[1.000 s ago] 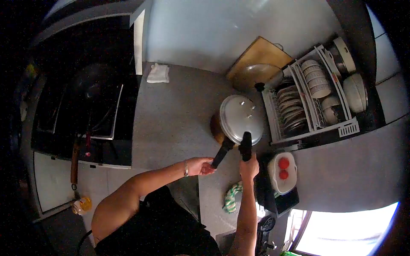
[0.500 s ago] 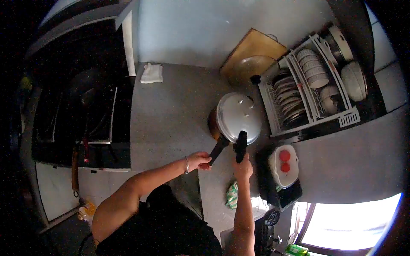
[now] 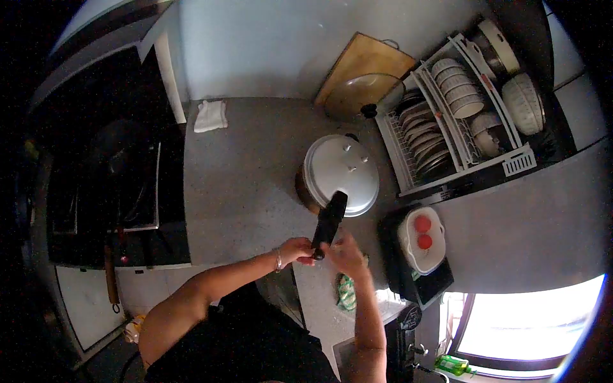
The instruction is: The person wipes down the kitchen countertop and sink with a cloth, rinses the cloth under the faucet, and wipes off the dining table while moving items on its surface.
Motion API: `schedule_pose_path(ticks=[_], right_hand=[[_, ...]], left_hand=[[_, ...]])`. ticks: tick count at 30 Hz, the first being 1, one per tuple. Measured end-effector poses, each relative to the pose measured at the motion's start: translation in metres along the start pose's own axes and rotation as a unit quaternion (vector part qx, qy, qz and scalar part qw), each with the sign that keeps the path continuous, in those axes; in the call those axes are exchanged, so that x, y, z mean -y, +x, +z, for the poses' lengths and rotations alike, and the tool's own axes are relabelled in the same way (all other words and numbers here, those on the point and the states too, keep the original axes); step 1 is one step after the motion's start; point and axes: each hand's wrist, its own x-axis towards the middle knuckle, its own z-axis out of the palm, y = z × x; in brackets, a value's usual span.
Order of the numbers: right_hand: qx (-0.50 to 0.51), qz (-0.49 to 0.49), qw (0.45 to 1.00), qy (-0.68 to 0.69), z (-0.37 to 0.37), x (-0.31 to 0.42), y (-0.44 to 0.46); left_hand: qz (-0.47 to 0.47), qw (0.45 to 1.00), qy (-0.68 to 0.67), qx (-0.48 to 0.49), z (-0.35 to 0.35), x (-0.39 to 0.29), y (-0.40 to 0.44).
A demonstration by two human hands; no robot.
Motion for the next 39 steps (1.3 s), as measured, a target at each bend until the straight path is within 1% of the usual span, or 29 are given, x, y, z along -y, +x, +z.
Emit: schedule_pose_path(ticks=[1, 3, 5, 6, 8, 9, 11, 12, 14, 15, 16, 19, 20, 22, 23, 25, 26, 28, 29, 30, 31, 32, 33, 34, 35, 36, 37, 38, 39], right_hand=[[-0.061, -0.098, 0.991, -0.07, -0.01, -0.028, 0.007], [-0.105, -0.173, 0.975, -0.096, -0.04, -0.043, 0.015], [-0.079, -0.115, 0.989, 0.041, -0.069, -0.029, 0.037], [-0.066, -0.082, 0.986, 0.131, -0.076, -0.027, 0.054], [-0.043, -0.092, 0.987, 0.126, -0.095, -0.008, 0.087], [-0.077, -0.122, 0.988, 0.063, -0.1, 0.006, 0.101], [-0.14, -0.18, 0.972, -0.064, -0.105, 0.031, 0.127], [-0.147, -0.215, 0.961, -0.096, -0.106, 0.032, 0.142], [-0.159, -0.286, 0.931, -0.159, -0.102, 0.025, 0.169], [-0.149, -0.257, 0.939, -0.175, -0.1, 0.025, 0.175], [-0.138, -0.229, 0.944, -0.192, -0.096, 0.028, 0.18], [-0.071, -0.139, 0.959, -0.236, -0.091, 0.032, 0.194], [-0.042, -0.108, 0.962, -0.249, -0.089, 0.032, 0.197], [-0.07, -0.123, 0.953, -0.267, -0.088, 0.034, 0.193], [-0.084, -0.13, 0.949, -0.275, -0.087, 0.034, 0.189], [-0.156, -0.154, 0.968, -0.12, -0.095, 0.044, 0.162], [-0.189, -0.166, 0.967, -0.041, -0.1, 0.047, 0.145], [-0.252, -0.187, 0.948, -0.044, -0.097, 0.038, 0.104], [-0.25, -0.176, 0.951, -0.055, -0.093, 0.044, 0.072], [-0.212, -0.172, 0.962, 0.018, -0.084, 0.026, 0.048], [-0.178, -0.104, 0.977, 0.059, -0.077, 0.023, 0.017], [-0.17, -0.087, 0.969, 0.159, -0.067, 0.02, -0.011], [-0.158, -0.091, 0.971, 0.152, -0.059, 0.007, -0.038], [-0.166, -0.079, 0.966, 0.182, -0.05, -0.009, -0.064], [-0.171, -0.048, 0.961, 0.211, -0.039, -0.027, -0.084], [-0.159, -0.051, 0.944, 0.285, -0.028, -0.048, -0.108], [-0.163, -0.062, 0.952, 0.252, -0.029, -0.054, -0.129], [-0.176, -0.012, 0.945, 0.274, -0.022, -0.058, -0.151], [-0.176, -0.033, 0.932, 0.316, -0.012, -0.084, -0.162]], left_hand=[[0.0, 1.0, 0.011, -0.001, 0.0, -0.009, -0.006], [-0.001, 0.999, 0.033, 0.01, -0.011, -0.012, -0.005], [-0.005, 0.998, 0.059, 0.035, -0.029, -0.006, 0.007], [-0.038, 0.998, 0.05, -0.023, -0.026, -0.014, 0.006], [-0.034, 0.997, -0.017, -0.072, 0.0, -0.053, -0.012], [-0.031, 0.994, -0.051, -0.097, 0.01, -0.065, -0.015], [-0.004, 0.998, -0.023, -0.053, 0.016, -0.071, -0.002], [0.01, 0.999, -0.008, -0.032, 0.019, -0.072, 0.004], [0.091, 0.982, 0.16, -0.05, 0.02, -0.062, 0.024], [0.131, 0.96, 0.242, -0.06, 0.021, -0.055, 0.035], [0.183, 0.94, 0.262, -0.119, 0.027, -0.049, 0.039], [0.186, 0.94, 0.251, -0.138, 0.03, -0.049, 0.041], [0.209, 0.934, 0.253, -0.141, 0.028, -0.044, 0.048], [0.251, 0.921, 0.26, -0.146, 0.025, -0.038, 0.058], [0.227, 0.925, 0.262, -0.153, 0.022, -0.036, 0.062], [0.18, 0.931, 0.269, -0.167, 0.028, -0.053, 0.056], [0.174, 0.922, 0.272, -0.212, 0.034, -0.052, 0.055], [0.116, 0.922, 0.292, -0.224, 0.034, -0.046, 0.059], [0.089, 0.919, 0.299, -0.24, 0.033, -0.047, 0.058], [0.104, 0.914, 0.317, -0.233, 0.04, -0.051, 0.05], [0.017, 0.922, 0.293, -0.252, 0.049, -0.063, 0.041], [0.022, 0.92, 0.305, -0.246, 0.039, -0.05, 0.06], [0.013, 0.914, 0.303, -0.27, 0.045, -0.06, 0.045], [0.104, 0.921, 0.268, -0.261, 0.027, -0.043, 0.066], [0.085, 0.925, 0.318, -0.189, 0.027, -0.061, 0.056], [0.128, 0.913, 0.329, -0.207, 0.015, -0.047, 0.067], [0.17, 0.899, 0.343, -0.214, 0.004, -0.035, 0.083], [0.186, 0.893, 0.345, -0.22, 0.004, -0.03, 0.078], [0.201, 0.887, 0.351, -0.224, 0.007, -0.027, 0.071]])
